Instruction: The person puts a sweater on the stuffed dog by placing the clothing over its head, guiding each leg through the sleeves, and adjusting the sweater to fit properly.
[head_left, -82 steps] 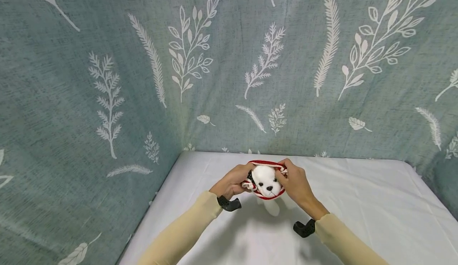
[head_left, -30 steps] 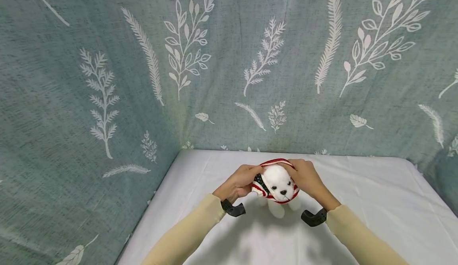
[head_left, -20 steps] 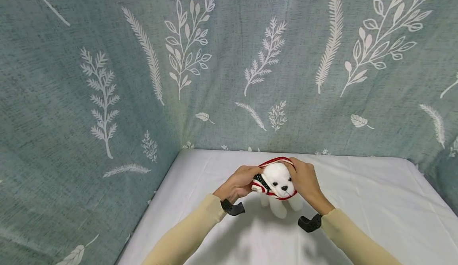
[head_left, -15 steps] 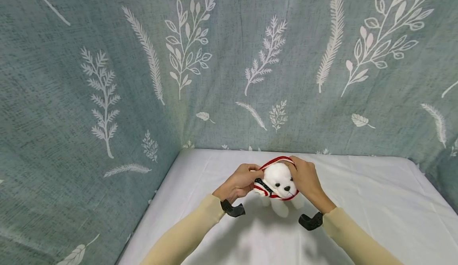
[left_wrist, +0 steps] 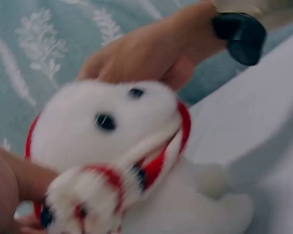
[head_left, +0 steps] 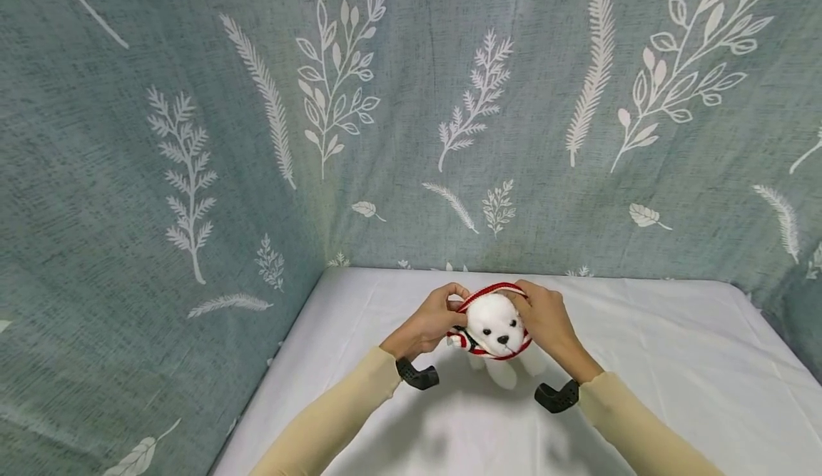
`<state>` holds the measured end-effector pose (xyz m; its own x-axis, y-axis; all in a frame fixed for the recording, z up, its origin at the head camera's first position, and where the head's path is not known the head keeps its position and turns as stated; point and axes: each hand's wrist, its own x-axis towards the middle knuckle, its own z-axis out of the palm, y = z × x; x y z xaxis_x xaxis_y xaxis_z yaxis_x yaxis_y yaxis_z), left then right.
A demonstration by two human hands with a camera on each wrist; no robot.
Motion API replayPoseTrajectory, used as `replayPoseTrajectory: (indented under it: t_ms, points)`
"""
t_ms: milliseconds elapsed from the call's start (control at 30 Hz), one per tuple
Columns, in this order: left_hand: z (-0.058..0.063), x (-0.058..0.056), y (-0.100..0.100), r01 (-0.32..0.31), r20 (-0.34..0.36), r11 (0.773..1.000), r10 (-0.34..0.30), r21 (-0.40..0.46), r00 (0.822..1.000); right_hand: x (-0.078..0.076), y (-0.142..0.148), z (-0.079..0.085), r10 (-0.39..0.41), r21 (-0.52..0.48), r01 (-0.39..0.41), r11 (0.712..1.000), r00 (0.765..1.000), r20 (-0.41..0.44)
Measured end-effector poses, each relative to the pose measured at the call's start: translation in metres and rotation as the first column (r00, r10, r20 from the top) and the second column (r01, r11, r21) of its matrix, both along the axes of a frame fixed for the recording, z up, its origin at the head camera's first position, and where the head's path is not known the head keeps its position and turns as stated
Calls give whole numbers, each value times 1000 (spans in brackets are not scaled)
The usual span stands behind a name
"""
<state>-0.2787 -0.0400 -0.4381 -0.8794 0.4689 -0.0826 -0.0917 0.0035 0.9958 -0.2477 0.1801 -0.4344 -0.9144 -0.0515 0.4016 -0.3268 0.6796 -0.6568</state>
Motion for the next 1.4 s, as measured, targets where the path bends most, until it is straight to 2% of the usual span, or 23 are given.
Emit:
replayPoseTrajectory:
  t_ms: [100,267,400,500,600,667,733,867,933,1000,1100,1200,1300,1400]
  points:
    - [-4,-2,-3,20,12,999,-20,48,1000,0,1,-1,-7,-28,8,1000,1000,16]
    - [-13,-5,-2,-58,6,993,58,106,998,-1,0,-7,-38,-112,47,993,996,79]
    - [-17,-11,-4,-85,-22,993,87,82,996,1,0,-10,-33,-169,50,984,994,102]
    - [-19,-15,-7,-113,-28,993,114,30,993,3,1,-10,22,-216,11,976,989,149]
    - [-22,-17,-10,-154,13,987,155,-41,988,5,2,-8,122,-245,-69,967,971,207]
    - [-24,-17,-11,-158,44,984,162,-87,986,6,5,-6,189,-247,-131,960,955,228]
    - [-24,-17,-12,-127,67,986,134,-106,989,7,7,-3,237,-220,-188,957,947,218]
    - [-21,-14,-18,-2,86,999,6,-55,996,7,12,7,288,-145,-262,954,937,198]
    - [-18,-13,-23,65,84,997,-62,-32,995,7,16,12,306,-121,-285,951,926,220]
    - [-14,-13,-27,116,74,992,-113,-48,991,8,20,16,323,-106,-306,946,910,259]
    - [-7,-14,-30,178,13,974,-178,-141,984,8,26,22,361,-69,-357,932,886,292]
    - [0,-13,-29,210,-65,946,-232,-249,970,9,29,26,415,-36,-424,905,863,287]
    - [5,-11,-26,218,-120,923,-267,-317,956,9,27,28,451,0,-468,884,852,264]
    - [6,-7,-22,225,-139,903,-292,-365,946,8,22,26,456,49,-480,876,857,240]
